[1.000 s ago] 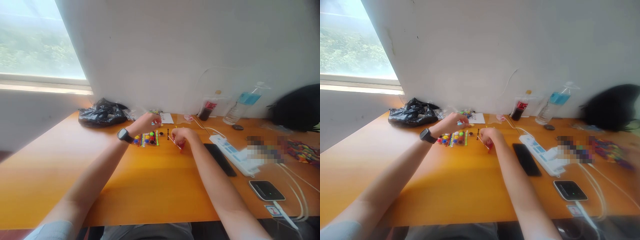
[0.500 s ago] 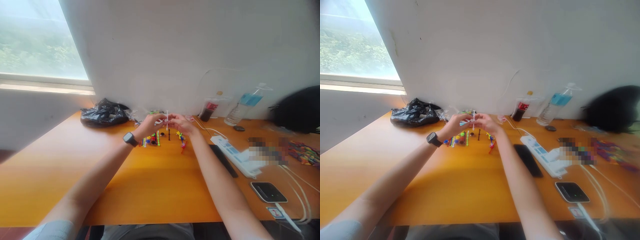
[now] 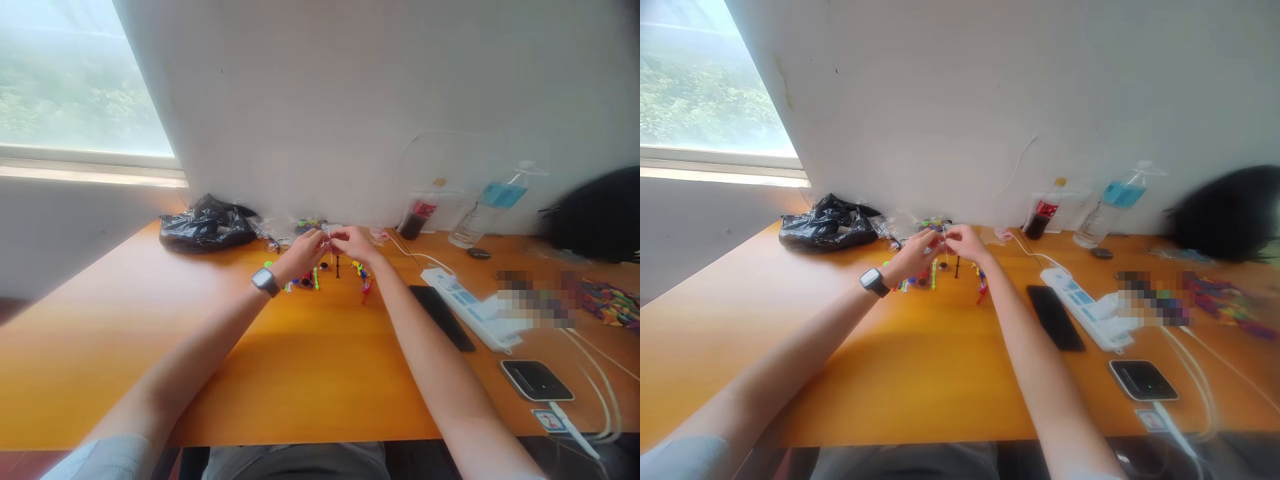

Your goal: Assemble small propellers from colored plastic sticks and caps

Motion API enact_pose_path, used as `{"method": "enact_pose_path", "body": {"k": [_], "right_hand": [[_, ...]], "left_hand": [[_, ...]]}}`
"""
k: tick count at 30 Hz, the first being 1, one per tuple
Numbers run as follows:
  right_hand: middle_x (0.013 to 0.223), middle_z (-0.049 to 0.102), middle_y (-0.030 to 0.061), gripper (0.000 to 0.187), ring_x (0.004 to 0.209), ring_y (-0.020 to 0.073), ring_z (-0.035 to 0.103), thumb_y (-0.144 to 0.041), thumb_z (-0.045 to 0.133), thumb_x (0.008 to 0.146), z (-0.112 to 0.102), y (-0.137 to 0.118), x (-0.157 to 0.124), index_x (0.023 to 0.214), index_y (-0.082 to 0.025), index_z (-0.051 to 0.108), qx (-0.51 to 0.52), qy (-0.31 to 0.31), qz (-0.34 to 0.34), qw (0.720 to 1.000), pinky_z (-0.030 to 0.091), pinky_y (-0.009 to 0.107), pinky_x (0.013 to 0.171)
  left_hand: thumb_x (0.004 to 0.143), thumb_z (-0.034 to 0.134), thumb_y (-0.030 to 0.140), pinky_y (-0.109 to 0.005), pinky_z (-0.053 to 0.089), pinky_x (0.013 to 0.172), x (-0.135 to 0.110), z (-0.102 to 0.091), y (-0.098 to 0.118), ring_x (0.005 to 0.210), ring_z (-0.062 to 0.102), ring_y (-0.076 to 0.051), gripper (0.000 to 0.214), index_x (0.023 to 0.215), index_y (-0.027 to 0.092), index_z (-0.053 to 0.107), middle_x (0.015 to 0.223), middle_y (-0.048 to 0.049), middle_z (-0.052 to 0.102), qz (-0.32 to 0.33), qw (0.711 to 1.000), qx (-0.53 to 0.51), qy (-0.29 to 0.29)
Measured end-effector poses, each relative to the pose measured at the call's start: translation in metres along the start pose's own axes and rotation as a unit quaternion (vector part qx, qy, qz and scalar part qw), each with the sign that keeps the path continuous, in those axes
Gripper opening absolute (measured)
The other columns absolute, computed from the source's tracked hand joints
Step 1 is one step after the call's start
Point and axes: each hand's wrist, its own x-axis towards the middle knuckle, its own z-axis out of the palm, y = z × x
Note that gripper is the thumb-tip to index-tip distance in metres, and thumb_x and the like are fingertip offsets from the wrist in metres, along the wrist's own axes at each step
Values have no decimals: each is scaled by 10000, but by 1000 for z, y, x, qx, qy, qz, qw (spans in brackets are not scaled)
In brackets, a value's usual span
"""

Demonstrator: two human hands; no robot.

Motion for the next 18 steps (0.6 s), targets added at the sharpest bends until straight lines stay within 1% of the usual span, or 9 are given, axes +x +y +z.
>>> {"method": "enact_pose_path", "body": {"k": [3,6,10,13,15,18], "right_hand": [[656,682,17,64,653,148,656,-232,746,770,-2,1,-1,777,-173,723,9,-21,22,1000,557,252,635],[677,691,21,102,647,137,648,-222,748,738,-3,4,-2,801,-165,691,40,-32,28,998,529,232,619],[599,615,-26,148,544,90,527,-233,719,707,-5,9,-1,803,-166,629,70,-53,13,996,399,195,523],[589,573,-47,154,505,72,452,-251,687,705,-6,11,-2,796,-177,587,98,-78,7,992,326,196,499],[585,536,-55,149,495,68,418,-260,671,706,-7,12,-2,777,-184,565,106,-92,16,990,289,199,490],[559,474,-62,148,484,70,369,-268,657,716,-6,12,-3,729,-193,529,84,-115,38,989,248,208,476]], "left_hand": [[1031,535,268,-315,500,797,-2,3,-2,851,625,-192,123,1064,185,619,987,-78,653,-9,1000,2,-10],[1012,559,265,-303,494,768,-2,5,-4,848,631,-187,110,1072,189,610,989,-72,666,-10,1000,-19,-18],[996,555,251,-302,510,775,-2,7,-2,871,652,-183,92,1046,187,598,998,-75,693,-6,997,-71,-13],[963,581,245,-298,527,775,-1,7,1,847,659,-174,87,1022,182,595,966,-71,704,-11,993,-119,-7],[934,606,248,-284,529,745,0,7,2,808,657,-163,92,992,179,590,928,-62,706,-22,988,-152,-7],[874,641,240,-257,512,677,0,7,4,737,642,-146,99,910,179,571,843,-33,693,-56,981,-187,-17]]}}
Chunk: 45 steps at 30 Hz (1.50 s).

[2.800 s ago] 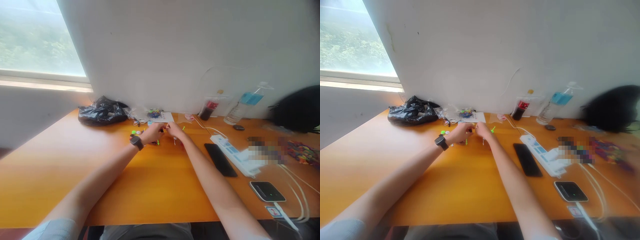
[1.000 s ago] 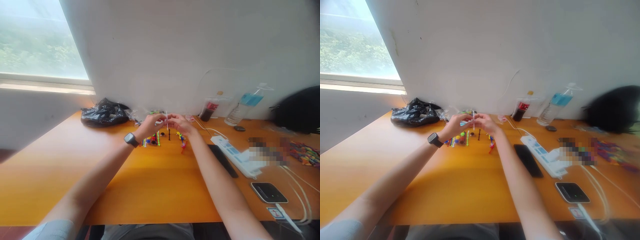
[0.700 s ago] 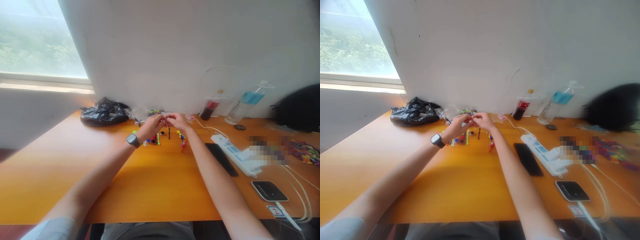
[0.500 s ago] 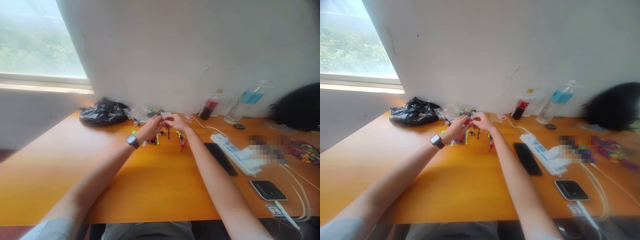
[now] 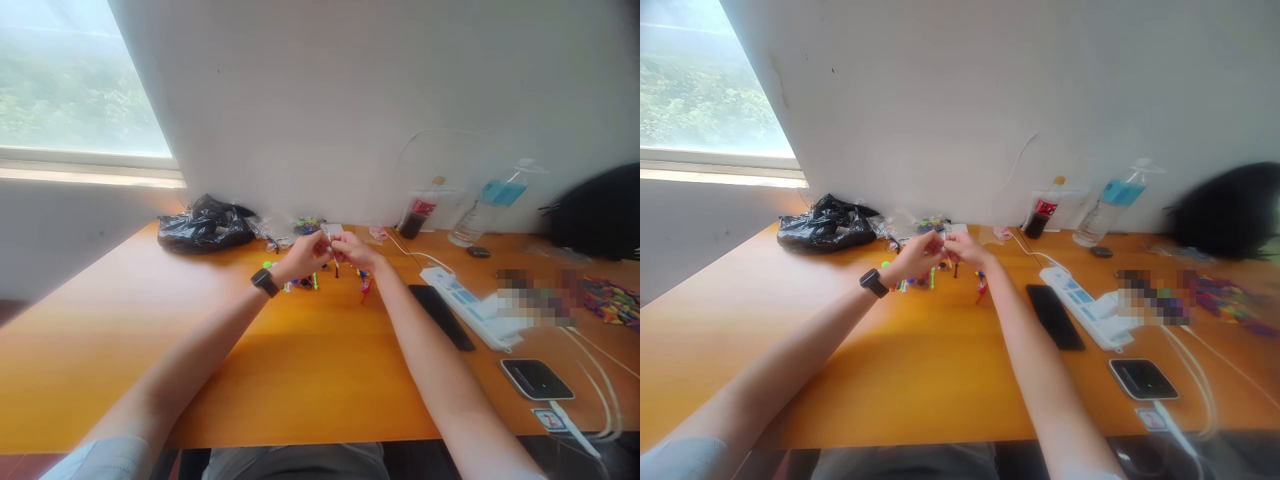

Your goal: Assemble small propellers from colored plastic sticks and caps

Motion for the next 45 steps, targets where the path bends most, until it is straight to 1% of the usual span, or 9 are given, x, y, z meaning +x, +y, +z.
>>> {"method": "enact_pose_path", "body": {"k": [5,8,12,19,24,28,33,38,45], "right_hand": [[572,446,-47,186,485,85,331,-297,616,774,4,4,0,699,-209,470,-50,-23,63,997,239,214,449],[588,428,-44,206,489,84,325,-283,562,847,2,7,2,697,-209,442,-106,24,86,990,251,203,455],[613,508,-22,213,489,79,340,-210,564,874,-9,17,5,692,-199,455,-180,90,124,972,269,200,458],[485,511,-16,238,458,124,458,-231,685,855,-20,41,10,665,-184,550,-318,123,211,916,336,237,473],[762,692,52,116,686,169,622,-229,739,859,-33,28,6,908,-175,650,-418,173,182,873,404,239,587],[862,729,92,155,801,214,668,-140,814,754,-48,20,-2,817,-175,677,-480,163,195,840,433,264,652],[717,704,85,194,737,243,681,-182,872,696,-53,28,-8,708,-176,679,-517,132,230,814,442,296,634],[750,715,106,169,764,246,695,-196,858,721,-50,33,-5,741,-163,693,-533,140,230,802,447,299,648],[753,711,107,190,787,252,702,-185,862,721,-40,31,-3,721,-183,671,-504,163,204,823,452,293,654]], "left_hand": [[766,635,151,-224,462,610,-3,6,-5,678,610,-130,105,836,179,562,741,8,661,-63,998,-15,-28],[767,619,140,-222,441,600,-4,9,-11,672,593,-126,106,864,177,602,747,12,662,-66,997,14,-34],[843,620,199,-262,492,704,-7,12,-15,755,651,-160,119,943,182,681,827,-18,718,-40,994,69,-70],[852,666,233,-312,486,695,-18,25,-11,784,668,-230,136,963,205,739,885,-77,713,-20,965,213,-153],[872,670,247,-347,500,783,-18,23,-16,857,642,-269,94,892,210,754,827,-101,655,30,946,270,-178],[859,650,177,-364,490,904,-15,19,-26,976,635,-274,79,873,207,722,918,-94,690,76,942,280,-171],[857,629,174,-329,486,716,-17,20,-31,816,672,-261,141,965,211,712,919,-94,720,14,940,289,-179],[836,612,162,-309,449,628,-18,18,-25,751,685,-259,163,960,216,704,878,-90,736,-47,939,286,-184],[875,632,245,-322,495,697,-13,7,-18,836,706,-271,241,1103,218,704,973,-99,754,-12,950,267,-162]]}}
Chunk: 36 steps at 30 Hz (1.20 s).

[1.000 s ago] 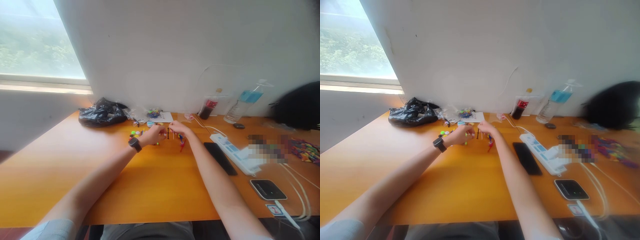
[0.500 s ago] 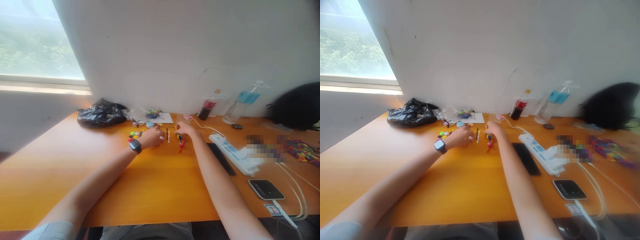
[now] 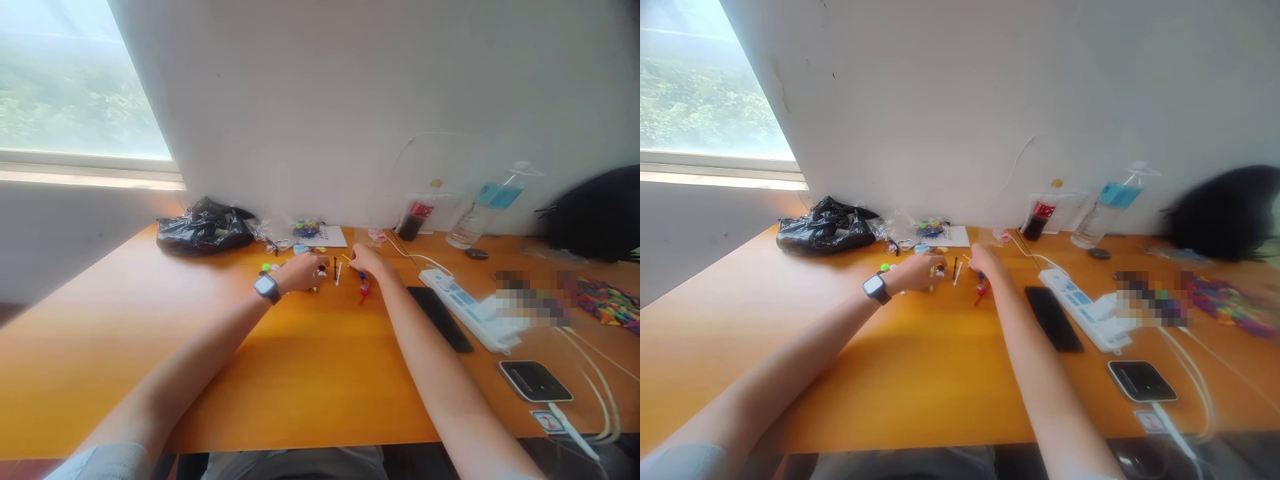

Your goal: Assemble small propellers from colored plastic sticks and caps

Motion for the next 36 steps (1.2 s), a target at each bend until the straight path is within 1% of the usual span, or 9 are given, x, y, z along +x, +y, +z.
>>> {"method": "enact_pose_path", "body": {"k": [4,10,12,15,17,22,26,32,36], "right_hand": [[676,681,76,188,724,234,692,-170,849,711,-3,-2,-4,708,-189,661,43,19,-4,999,445,279,613],[672,690,57,106,634,176,661,-220,730,802,-20,-18,-7,759,-170,647,134,60,-28,989,457,246,554],[661,690,52,114,589,156,648,-244,695,827,-26,-29,-12,764,-167,639,243,37,-64,967,482,241,544],[671,697,45,134,557,137,632,-269,724,796,-33,-47,-24,793,-164,642,427,-46,-139,892,518,243,555],[677,699,40,168,566,132,628,-272,749,762,-35,-55,-31,842,-163,648,476,-81,-165,860,517,240,563],[562,569,-33,189,474,79,459,-273,748,716,-27,-63,-35,800,-179,608,503,-125,-177,837,334,197,455],[555,482,-54,243,445,60,324,-349,728,739,-16,-60,-29,708,-194,544,464,-168,-173,853,202,203,423],[537,486,-43,240,452,72,329,-317,658,802,4,-42,-15,639,-193,533,274,-110,-100,950,219,211,440],[436,441,-45,264,426,91,361,-220,697,728,18,-29,-6,541,-194,511,205,-100,-48,972,230,228,437]], "left_hand": [[885,678,301,-333,518,765,0,-15,-2,891,717,-274,278,1149,216,704,1074,-108,759,-5,1000,-13,19],[949,611,286,-341,532,844,2,-42,4,970,720,-264,261,1184,210,696,1096,-90,769,15,994,-56,97],[962,611,305,-344,535,892,3,-48,8,1013,714,-253,278,1212,207,683,1137,-89,762,33,988,-80,128],[965,627,325,-343,530,949,4,-53,13,1049,700,-230,258,1191,210,678,1157,-78,752,64,979,-110,159],[958,627,305,-330,541,921,3,-55,15,988,703,-208,204,1129,204,679,1085,-67,755,68,976,-131,162],[889,643,227,-272,545,766,3,-51,14,813,691,-165,63,926,176,648,886,-45,736,62,972,-171,146],[822,673,207,-232,502,629,4,-44,10,679,659,-143,72,834,176,609,747,-13,703,28,974,-191,121],[809,698,197,-261,509,673,1,-28,4,738,694,-177,63,867,180,713,820,-42,759,28,985,-164,46],[776,654,101,-242,479,629,1,-10,7,698,694,-163,122,766,194,731,766,-15,759,44,985,-162,-35]]}}
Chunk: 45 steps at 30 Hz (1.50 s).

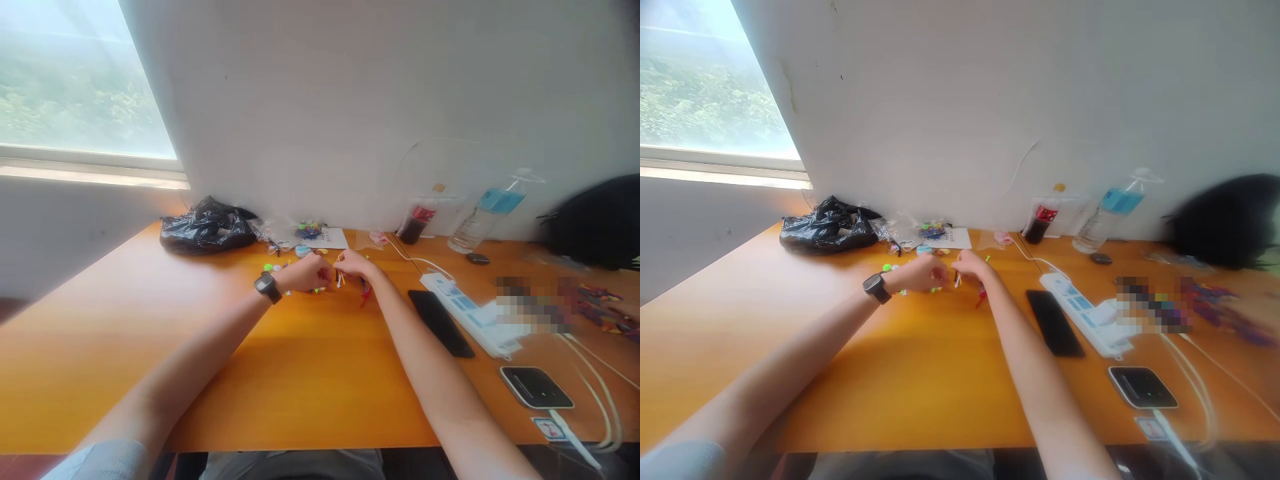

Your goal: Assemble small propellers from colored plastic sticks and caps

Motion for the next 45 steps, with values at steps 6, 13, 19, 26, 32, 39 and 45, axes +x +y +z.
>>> {"method": "enact_pose_path", "body": {"k": [6,13,19,26,32,39,45], "right_hand": [[515,554,-20,153,509,132,485,-257,740,767,-5,2,7,696,-191,623,-55,65,16,996,307,241,492],[793,734,35,145,689,159,624,-308,740,833,-10,-4,2,845,-166,710,-94,54,-19,994,384,229,575],[957,778,73,155,842,184,681,-295,715,872,-11,-2,2,910,-146,737,-117,35,-26,992,425,218,638],[984,772,69,140,869,173,684,-276,719,869,-10,-5,-1,928,-149,722,-140,16,-28,990,419,210,628],[918,753,60,258,804,187,674,-355,830,765,-4,-9,-6,860,-178,668,-174,2,-12,985,398,231,580],[1224,660,183,651,935,268,681,-530,896,664,-1,-10,-15,1131,-163,630,-219,46,19,974,461,279,607],[1168,681,139,358,850,227,689,-264,815,803,1,-6,-12,1108,-196,640,-231,34,25,972,466,264,621]], "left_hand": [[801,612,77,-246,482,647,1,6,2,723,690,-161,182,831,192,750,803,-25,767,15,1000,0,3],[773,728,162,-249,481,644,-2,2,6,765,694,-177,103,862,198,765,843,-31,765,-7,999,43,-23],[744,645,38,-220,482,634,-2,2,8,757,693,-159,217,877,178,747,862,-32,771,-31,999,9,-32],[835,627,95,-222,494,643,-1,6,5,745,708,-154,175,917,174,761,872,-37,787,-28,997,-51,-41],[862,634,132,-277,481,745,0,4,-1,815,689,-184,158,908,207,766,881,-31,771,30,996,80,29],[793,821,421,-323,500,833,-3,2,-7,977,667,-250,323,1026,212,742,1041,-80,723,71,993,96,9],[874,731,382,-292,473,709,-6,5,-14,833,677,-198,244,1061,225,736,1018,-46,740,26,994,101,-36]]}}
